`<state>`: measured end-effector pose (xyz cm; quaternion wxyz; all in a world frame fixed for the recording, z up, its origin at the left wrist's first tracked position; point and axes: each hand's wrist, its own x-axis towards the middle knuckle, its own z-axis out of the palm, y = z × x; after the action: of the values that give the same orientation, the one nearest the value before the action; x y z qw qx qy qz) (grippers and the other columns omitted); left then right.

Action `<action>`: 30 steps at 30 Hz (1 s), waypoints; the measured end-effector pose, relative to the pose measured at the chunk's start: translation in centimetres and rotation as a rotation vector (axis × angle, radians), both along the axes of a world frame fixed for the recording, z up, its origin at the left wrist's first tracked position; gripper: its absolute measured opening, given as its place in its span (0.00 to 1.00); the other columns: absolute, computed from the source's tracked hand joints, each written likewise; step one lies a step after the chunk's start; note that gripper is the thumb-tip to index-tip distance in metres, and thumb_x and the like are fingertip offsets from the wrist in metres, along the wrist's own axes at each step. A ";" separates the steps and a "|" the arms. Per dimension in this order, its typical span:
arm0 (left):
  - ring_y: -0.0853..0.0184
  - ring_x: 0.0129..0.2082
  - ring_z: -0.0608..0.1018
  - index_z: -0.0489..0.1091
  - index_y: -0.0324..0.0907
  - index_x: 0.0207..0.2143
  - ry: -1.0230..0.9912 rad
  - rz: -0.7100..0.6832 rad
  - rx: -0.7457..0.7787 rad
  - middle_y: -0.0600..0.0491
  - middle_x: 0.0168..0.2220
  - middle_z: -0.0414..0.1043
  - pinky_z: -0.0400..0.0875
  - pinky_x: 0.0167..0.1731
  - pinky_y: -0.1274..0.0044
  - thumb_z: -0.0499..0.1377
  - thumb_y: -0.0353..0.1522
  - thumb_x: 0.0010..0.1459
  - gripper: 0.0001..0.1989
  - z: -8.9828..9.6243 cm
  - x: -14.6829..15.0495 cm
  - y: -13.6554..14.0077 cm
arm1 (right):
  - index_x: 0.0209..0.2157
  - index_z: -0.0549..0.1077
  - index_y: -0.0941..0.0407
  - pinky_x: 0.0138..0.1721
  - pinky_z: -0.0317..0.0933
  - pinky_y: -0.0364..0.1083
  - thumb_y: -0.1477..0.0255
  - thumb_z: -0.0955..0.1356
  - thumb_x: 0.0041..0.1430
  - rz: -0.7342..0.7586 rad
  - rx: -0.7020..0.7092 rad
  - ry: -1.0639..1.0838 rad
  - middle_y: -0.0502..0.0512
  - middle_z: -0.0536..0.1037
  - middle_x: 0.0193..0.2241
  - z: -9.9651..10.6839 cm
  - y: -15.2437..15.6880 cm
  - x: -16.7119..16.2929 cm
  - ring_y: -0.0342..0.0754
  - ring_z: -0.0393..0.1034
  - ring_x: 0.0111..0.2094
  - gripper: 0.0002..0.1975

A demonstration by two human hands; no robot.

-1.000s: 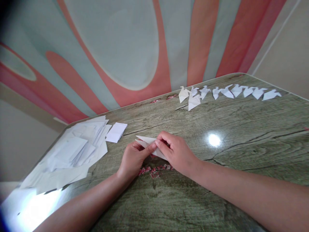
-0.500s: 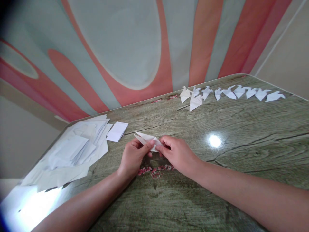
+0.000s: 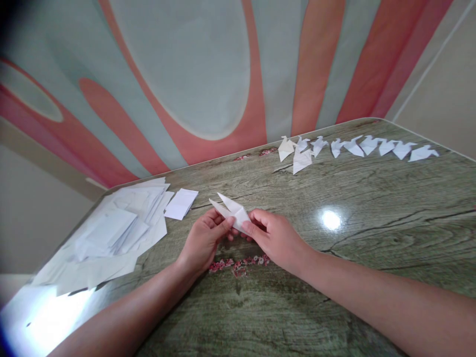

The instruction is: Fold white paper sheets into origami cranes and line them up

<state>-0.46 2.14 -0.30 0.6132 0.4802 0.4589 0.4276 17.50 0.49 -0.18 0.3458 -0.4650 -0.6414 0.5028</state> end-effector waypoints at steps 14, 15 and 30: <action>0.73 0.24 0.72 0.62 0.40 0.30 0.109 0.036 0.070 0.58 0.26 0.67 0.69 0.24 0.81 0.67 0.33 0.47 0.15 -0.1 0.3 -0.3 | 0.39 0.71 0.53 0.38 0.66 0.44 0.66 0.66 0.61 -0.002 0.046 0.128 0.50 0.77 0.35 0.0 -0.1 -0.2 0.45 0.72 0.36 0.06; 0.72 0.24 0.72 0.63 0.40 0.30 0.097 0.013 0.059 0.57 0.26 0.67 0.70 0.25 0.80 0.66 0.32 0.48 0.13 -0.1 0.3 -0.4 | 0.39 0.71 0.53 0.39 0.66 0.44 0.67 0.67 0.60 -0.004 0.049 0.129 0.50 0.77 0.35 -0.1 -0.1 -0.3 0.45 0.72 0.36 0.06; 0.70 0.34 0.76 0.69 0.39 0.39 0.123 -0.020 0.122 0.52 0.34 0.74 0.70 0.38 0.79 0.62 0.34 0.55 0.10 1.5 0.8 -1.4 | 0.38 0.70 0.53 0.37 0.67 0.46 0.68 0.69 0.57 -0.116 0.203 -0.018 0.51 0.77 0.34 -0.7 0.0 -0.1 0.46 0.73 0.34 0.07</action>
<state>0.36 0.71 1.17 0.5577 0.5467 0.4640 0.4181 17.39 0.53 -0.86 0.4137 -0.4684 -0.6643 0.4101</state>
